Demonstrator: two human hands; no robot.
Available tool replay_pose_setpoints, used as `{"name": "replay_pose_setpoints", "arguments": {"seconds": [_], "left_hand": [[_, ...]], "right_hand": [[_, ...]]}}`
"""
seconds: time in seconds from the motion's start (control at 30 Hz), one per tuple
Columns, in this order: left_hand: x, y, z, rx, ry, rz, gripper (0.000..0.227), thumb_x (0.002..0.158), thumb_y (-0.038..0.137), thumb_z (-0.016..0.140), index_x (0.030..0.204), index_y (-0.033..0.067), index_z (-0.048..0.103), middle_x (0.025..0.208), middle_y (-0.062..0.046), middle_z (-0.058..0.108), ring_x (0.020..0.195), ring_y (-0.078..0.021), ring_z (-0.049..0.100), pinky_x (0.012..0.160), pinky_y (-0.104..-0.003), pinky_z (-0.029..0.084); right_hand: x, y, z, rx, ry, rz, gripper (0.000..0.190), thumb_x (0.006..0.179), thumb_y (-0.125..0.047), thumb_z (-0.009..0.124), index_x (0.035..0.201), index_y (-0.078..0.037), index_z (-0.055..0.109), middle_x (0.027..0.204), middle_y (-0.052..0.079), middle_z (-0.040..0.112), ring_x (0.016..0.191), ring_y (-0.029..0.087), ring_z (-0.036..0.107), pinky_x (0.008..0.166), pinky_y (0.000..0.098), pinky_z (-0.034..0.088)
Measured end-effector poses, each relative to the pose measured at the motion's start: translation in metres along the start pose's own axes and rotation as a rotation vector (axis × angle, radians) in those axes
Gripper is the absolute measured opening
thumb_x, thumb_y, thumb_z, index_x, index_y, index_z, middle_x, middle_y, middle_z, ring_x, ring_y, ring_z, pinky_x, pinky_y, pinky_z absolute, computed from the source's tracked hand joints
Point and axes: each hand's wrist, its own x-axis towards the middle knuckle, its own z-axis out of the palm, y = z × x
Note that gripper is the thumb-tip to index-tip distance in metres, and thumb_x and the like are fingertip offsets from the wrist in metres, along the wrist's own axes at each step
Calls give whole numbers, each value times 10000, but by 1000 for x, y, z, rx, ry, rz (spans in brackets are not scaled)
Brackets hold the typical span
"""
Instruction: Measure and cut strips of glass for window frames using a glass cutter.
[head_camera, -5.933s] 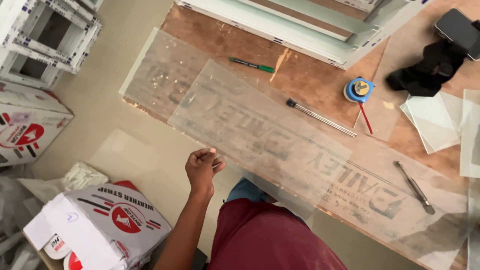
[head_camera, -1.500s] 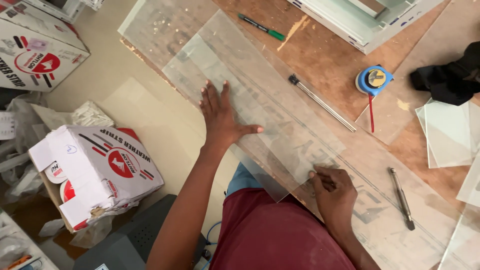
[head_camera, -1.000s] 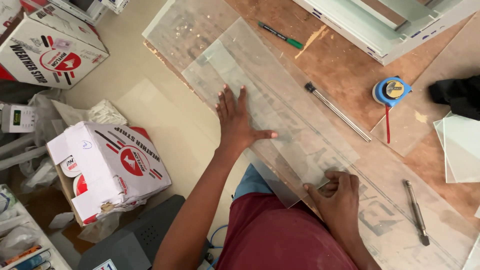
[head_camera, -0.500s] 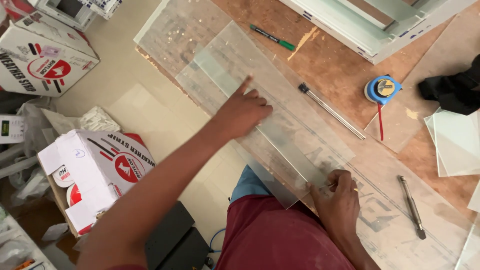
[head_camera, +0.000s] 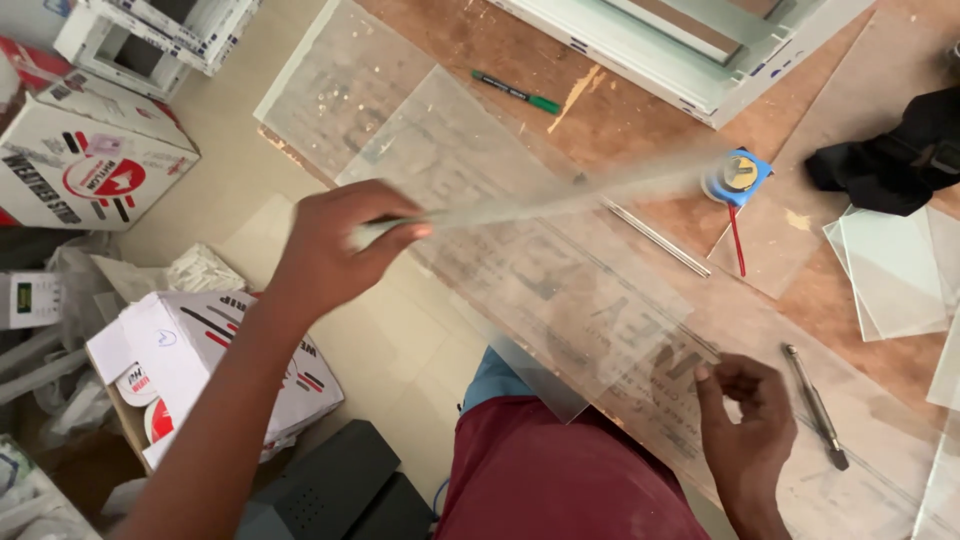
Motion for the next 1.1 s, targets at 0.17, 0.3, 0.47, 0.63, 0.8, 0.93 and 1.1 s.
{"name": "replay_pose_setpoints", "arguments": {"seconds": [0.17,0.3,0.47,0.63,0.8,0.93,1.1], "left_hand": [[-20,30,16,-754,586,-291,206,1010,132,772,1040,59,582,996,-46,705,881,-112,708,787,-311,664],[-17,29,72,-987,797,-485,237,948,134,806,1008,45,595,936,-57,694,755,-131,675,627,-299,591],[-13,7,154,-1097,921,-835,227,916,190,778,1017,47,633,915,-49,706,775,-158,706,645,-301,600],[-16,4,195,-1152,907,-987,244,890,188,781,1012,40,631,948,-64,703,831,-188,729,697,-330,642],[-24,-2,212,-1155,888,-1022,256,893,177,783,1025,25,624,963,-87,701,849,-210,727,708,-347,636],[-23,-4,214,-1147,874,-1041,256,894,162,771,1045,14,627,978,-95,711,863,-221,738,728,-357,644],[-22,-20,220,-1159,839,-1031,249,888,131,759,1061,-1,637,1000,-106,732,891,-227,752,758,-352,655]], "right_hand": [[-6,-22,7,159,-209,246,236,942,-109,721,1126,39,708,948,106,738,845,164,698,770,302,556],[-8,-21,15,246,-326,410,286,955,-159,685,1113,76,724,920,133,761,817,207,735,765,343,595],[-8,-9,19,513,-324,574,422,1021,-288,595,1144,100,704,947,170,748,834,239,741,804,375,625],[-2,-11,26,355,-306,586,354,975,-200,664,1167,97,687,957,202,757,862,259,758,784,379,630],[-5,0,31,335,-302,528,319,934,-114,700,1169,101,693,963,210,762,872,247,765,767,356,641],[-4,-14,33,271,-326,466,334,887,-91,737,1172,78,698,967,164,776,852,197,757,751,315,630],[-3,-24,38,154,-312,452,340,861,-96,778,1145,72,696,948,158,775,812,177,743,711,303,613]]}}
